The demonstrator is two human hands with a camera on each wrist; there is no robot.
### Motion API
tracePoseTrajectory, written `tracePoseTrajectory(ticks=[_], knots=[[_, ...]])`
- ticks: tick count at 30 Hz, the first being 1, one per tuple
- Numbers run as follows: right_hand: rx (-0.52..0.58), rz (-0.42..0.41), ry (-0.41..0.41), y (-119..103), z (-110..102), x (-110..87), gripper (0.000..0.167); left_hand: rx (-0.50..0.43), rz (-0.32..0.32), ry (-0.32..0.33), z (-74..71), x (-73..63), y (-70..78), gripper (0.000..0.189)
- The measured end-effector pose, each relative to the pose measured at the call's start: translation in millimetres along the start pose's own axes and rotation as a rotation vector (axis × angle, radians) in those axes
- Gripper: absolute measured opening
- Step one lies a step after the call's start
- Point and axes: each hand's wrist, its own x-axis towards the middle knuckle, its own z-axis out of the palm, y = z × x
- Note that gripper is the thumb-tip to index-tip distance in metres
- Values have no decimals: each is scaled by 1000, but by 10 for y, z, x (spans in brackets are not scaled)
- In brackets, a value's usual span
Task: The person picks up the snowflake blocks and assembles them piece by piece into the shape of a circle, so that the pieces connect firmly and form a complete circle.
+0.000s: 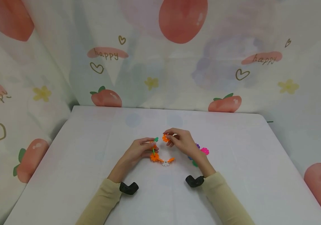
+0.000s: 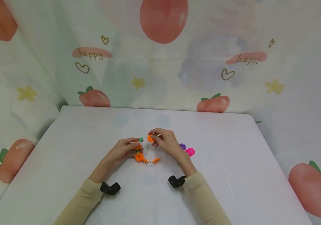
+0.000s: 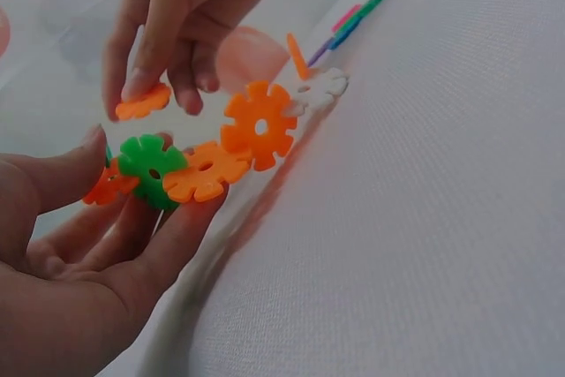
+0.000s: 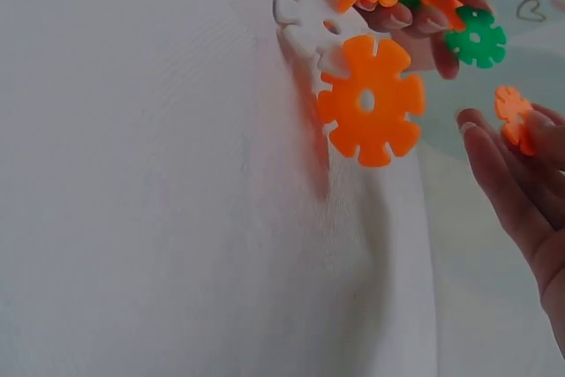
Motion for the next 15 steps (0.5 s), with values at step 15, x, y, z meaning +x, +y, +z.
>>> tracePoseTrajectory(ticks=[15], knots=[[106,23,57,-32,141,116,18,14,15,-12,22,-1,-2,43]])
